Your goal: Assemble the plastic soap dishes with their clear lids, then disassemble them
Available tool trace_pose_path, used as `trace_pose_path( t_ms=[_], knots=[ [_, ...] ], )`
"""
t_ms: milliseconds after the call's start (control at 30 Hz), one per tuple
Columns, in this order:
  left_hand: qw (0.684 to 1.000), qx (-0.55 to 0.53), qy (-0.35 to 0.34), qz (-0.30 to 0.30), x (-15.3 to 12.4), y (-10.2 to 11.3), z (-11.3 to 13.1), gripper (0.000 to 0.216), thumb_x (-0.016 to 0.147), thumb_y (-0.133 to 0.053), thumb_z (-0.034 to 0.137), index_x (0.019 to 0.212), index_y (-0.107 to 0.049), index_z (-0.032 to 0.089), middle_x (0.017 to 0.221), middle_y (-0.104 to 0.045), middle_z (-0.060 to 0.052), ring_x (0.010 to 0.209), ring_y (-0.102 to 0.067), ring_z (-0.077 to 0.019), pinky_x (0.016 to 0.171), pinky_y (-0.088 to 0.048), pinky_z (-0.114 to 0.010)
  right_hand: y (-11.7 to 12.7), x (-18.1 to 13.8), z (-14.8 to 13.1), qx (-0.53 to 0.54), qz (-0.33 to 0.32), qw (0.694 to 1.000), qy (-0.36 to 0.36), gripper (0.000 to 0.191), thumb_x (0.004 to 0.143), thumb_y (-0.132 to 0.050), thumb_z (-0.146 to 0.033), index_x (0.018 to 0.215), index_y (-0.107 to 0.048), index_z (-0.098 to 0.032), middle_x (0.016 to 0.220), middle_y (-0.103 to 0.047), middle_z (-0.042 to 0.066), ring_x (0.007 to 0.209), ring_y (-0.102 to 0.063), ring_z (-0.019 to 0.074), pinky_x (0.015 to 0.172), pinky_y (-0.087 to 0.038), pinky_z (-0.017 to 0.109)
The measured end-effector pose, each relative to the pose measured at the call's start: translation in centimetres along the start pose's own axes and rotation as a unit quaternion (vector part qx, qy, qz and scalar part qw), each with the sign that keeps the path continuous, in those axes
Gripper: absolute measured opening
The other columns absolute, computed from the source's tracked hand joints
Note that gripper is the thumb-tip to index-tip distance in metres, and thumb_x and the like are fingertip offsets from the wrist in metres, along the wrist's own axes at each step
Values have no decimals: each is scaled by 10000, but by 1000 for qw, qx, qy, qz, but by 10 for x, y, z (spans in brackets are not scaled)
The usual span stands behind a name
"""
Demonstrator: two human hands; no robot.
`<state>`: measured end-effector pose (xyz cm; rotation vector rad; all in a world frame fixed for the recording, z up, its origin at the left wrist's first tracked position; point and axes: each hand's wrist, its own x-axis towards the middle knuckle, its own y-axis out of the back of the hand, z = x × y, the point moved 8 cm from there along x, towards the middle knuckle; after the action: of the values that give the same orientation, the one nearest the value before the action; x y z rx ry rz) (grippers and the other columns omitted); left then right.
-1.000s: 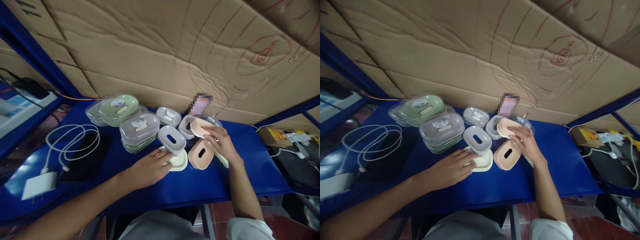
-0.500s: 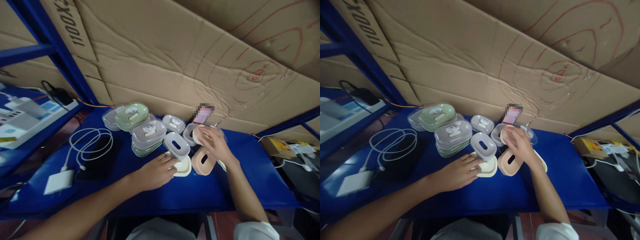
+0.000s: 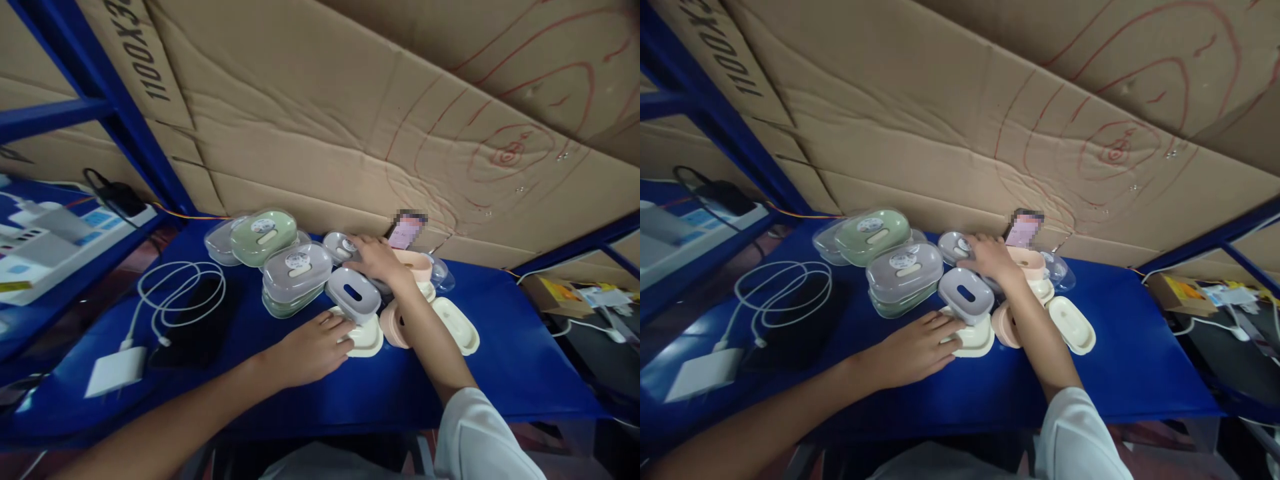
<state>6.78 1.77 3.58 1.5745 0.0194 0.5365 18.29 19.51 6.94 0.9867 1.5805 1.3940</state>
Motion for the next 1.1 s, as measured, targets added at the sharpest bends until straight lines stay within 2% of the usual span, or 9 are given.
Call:
trace_pose_path(
  t_ms=[133, 267, 333, 433, 533, 700, 833, 967, 1100],
  knots=[
    [1000, -9, 4, 4, 0, 0, 0, 126, 996, -710, 306, 1049, -693, 193, 1296, -699, -86, 1143, -655, -255, 1037, -455, -412, 14, -4, 6, 46, 11, 998, 34, 558, 1040, -643, -459, 1539, -550, -228, 1520, -643, 112, 1378, -621, 288, 1134, -462, 407],
    [1000, -17, 12, 4, -1, -1, -1, 120, 991, -713, 291, 1064, -698, 196, 1322, -696, -93, 1167, -654, -258, 1075, -456, -423, 42, -13, 12, 26, 116, 993, 3, 342, 1071, -525, -218, 1372, -684, -184, 1391, -725, 127, 1327, -646, 297, 1130, -445, 434],
    [1000, -15, 14, 4, -1, -1, -1, 121, 993, -709, 289, 1068, -699, 195, 1337, -692, -96, 1172, -656, -260, 1091, -455, -430, 45, -17, -1, 32, 131, 990, 31, 322, 1066, -506, -176, 1312, -713, -177, 1347, -746, 122, 1300, -658, 290, 1127, -445, 430],
    [1000, -12, 16, 2, -1, 0, -1, 118, 1001, -698, 291, 1070, -699, 195, 1340, -692, -94, 1174, -657, -262, 1085, -462, -430, 30, -20, -35, 76, 63, 988, 116, 329, 1095, -462, -200, 1299, -719, -206, 1315, -766, 78, 1220, -704, 238, 1061, -493, 352],
    [1000, -13, 16, -1, 0, 0, -1, 131, 1000, -701, 301, 1081, -699, 198, 1328, -696, -93, 1171, -656, -263, 1061, -468, -420, 14, -19, -52, 51, 10, 994, 95, 344, 1107, -429, -224, 1280, -727, -213, 1272, -777, 93, 1153, -732, 250, 1000, -519, 348],
    [1000, -12, 10, 7, 0, 1, 0, 128, 1003, -692, 304, 1079, -700, 201, 1313, -696, -87, 1159, -653, -257, 1061, -450, -414, 1, -16, -54, -30, -5, 999, -18, 380, 1106, -468, -376, 1395, -654, -213, 1186, -791, 146, 1069, -763, 323, 905, -553, 398],
    [1000, -13, 11, 11, 0, 3, -1, 124, 987, -715, 298, 1057, -697, 196, 1311, -694, -88, 1148, -652, -253, 1055, -447, -405, -10, -14, -46, -54, -22, 996, -65, 414, 1112, -429, -401, 1282, -692, -130, 1108, -795, 201, 1034, -774, 344, 880, -558, 408],
    [1000, -13, 12, 6, 1, 4, 0, 125, 982, -723, 294, 1050, -697, 193, 1291, -700, -91, 1138, -656, -254, 1054, -449, -406, -12, -9, -37, -55, -18, 996, -63, 441, 1105, -456, -431, 1414, -598, -150, 1195, -782, 195, 1091, -757, 344, 930, -540, 418],
    [1000, -15, 10, 4, 1, 3, 0, 127, 988, -716, 302, 1057, -692, 198, 1316, -692, -84, 1147, -653, -254, 1062, -450, -411, -8, -6, -37, -52, -4, 998, -27, 369, 1121, -407, -315, 1393, -617, -181, 1197, -783, 169, 1147, -736, 312, 1056, -468, 423]
  ],
)
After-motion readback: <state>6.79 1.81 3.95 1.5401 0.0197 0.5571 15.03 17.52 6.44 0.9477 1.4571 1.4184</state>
